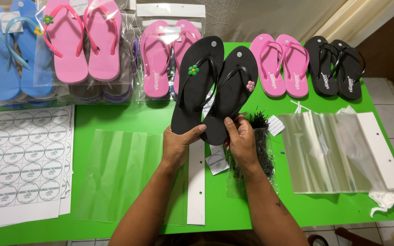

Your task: The person attaches a plastic tie to a pair of black flip-flops, places them into a clear plastic bag with a cardboard insert, and seals the package. The person then repeats the process with another pair of black flip-flops.

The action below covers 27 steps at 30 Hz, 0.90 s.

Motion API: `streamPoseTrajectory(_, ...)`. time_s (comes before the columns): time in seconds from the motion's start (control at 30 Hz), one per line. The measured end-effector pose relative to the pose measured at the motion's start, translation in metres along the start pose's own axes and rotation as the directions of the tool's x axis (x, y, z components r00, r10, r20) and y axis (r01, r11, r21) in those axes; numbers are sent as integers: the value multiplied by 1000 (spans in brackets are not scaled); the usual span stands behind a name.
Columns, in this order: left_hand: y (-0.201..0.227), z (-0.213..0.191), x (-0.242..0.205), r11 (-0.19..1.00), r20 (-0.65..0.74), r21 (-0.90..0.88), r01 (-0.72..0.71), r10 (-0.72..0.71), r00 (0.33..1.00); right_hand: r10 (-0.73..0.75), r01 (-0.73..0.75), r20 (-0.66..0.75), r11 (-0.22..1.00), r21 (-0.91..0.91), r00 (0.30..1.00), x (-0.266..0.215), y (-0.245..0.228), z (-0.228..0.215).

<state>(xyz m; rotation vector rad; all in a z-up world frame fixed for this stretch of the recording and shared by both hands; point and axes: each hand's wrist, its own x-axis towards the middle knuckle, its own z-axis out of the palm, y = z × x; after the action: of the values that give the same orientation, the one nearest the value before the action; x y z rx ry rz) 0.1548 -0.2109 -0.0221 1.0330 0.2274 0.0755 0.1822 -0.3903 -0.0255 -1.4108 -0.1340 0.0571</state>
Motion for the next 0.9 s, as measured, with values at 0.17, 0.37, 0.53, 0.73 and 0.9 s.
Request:
streamPoseTrajectory(0.17, 0, 0, 2, 999, -27, 3, 33, -33, 999, 6, -6, 20, 1000, -9, 1000, 1, 0, 0)
streamPoseTrajectory(0.37, -3, -5, 5, 1000, -45, 11, 25, -25, 999, 10, -10, 18, 1000, -25, 1000, 1, 3, 0)
streamPoseTrajectory(0.53, -2, -8, 8, 1000, -16, -20, 5, -5, 1000, 12, -12, -4, 1000, -12, 1000, 0, 2, -2)
streamPoseTrajectory(0.73, 5, -10, 6, 998, 71, 21, 58, -59, 996, -93, 105, -72, 977, 185, 993, 8, -14, -18)
streamPoseTrajectory(0.9, 14, -15, 6, 986, 153, 85, 141, -153, 976, -66, 99, -137, 962, 255, 988, 22, -30, -56)
